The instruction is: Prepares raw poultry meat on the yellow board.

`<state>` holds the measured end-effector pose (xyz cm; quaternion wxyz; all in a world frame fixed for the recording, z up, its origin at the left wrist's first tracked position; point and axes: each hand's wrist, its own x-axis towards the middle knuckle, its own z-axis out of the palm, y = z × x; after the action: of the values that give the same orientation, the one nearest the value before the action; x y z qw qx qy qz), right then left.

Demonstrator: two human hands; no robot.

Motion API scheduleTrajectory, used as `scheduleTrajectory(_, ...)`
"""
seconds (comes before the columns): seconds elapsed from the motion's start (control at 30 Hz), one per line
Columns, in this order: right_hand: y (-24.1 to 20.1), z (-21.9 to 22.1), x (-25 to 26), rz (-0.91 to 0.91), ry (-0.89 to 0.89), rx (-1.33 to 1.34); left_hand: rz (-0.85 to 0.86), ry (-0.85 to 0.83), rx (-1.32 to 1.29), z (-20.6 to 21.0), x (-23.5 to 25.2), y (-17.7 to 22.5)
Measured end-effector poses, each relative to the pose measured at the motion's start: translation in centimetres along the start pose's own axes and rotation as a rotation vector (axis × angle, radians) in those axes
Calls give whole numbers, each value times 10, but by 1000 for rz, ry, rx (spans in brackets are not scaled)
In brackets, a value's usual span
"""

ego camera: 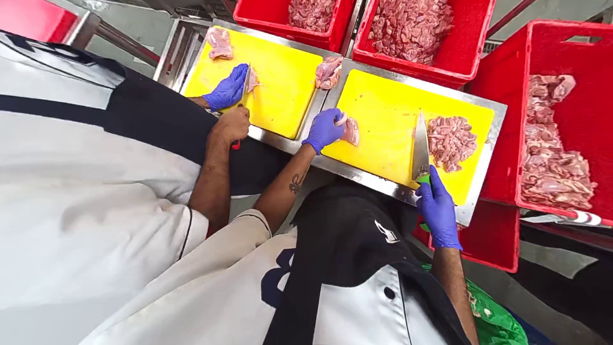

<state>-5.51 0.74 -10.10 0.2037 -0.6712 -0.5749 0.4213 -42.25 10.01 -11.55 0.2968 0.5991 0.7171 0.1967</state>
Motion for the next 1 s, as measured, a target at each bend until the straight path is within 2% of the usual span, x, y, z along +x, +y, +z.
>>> scheduleTrajectory(0.1, -6, 7, -6, -36, -48, 3, 47, -10, -173, -12, 13, 24)
scheduleTrajectory(0.2, -4, 15, -12, -35, -68, 9, 169, -35, -363, -18, 28, 65)
scheduleTrajectory(0.33, -5, 1, -15, -7, 24, 22, 223, -191, -782, -16, 29, 132)
scheduleTrajectory(0.4, -12, -14, -17, 9, 83, 38, 192, -224, -893, -8, 22, 146)
scheduleTrajectory(0.47, -21, -26, -20, 12, 130, 61, 145, -230, -744, 11, 15, 132)
scheduleTrajectory(0.53, -27, -27, -30, 9, 148, 98, 98, -205, -298, 37, 5, 94)
scheduleTrajectory(0.6, -33, -19, -38, -8, 128, 139, 59, -162, -25, 50, 0, 57)
scheduleTrajectory(0.67, -41, -6, -44, -8, 62, 119, 18, -103, 65, 39, 9, 43)
scheduleTrajectory(0.77, -39, 16, -57, -64, -30, -71, -23, -124, 112, 29, 19, 42)
scheduleTrajectory(0.9, -42, 25, -67, -169, -76, -323, 80, -283, 257, 28, 17, 58)
scheduleTrajectory(1.0, -47, 23, -73, -160, -124, -445, 158, -360, 332, 35, 12, 65)
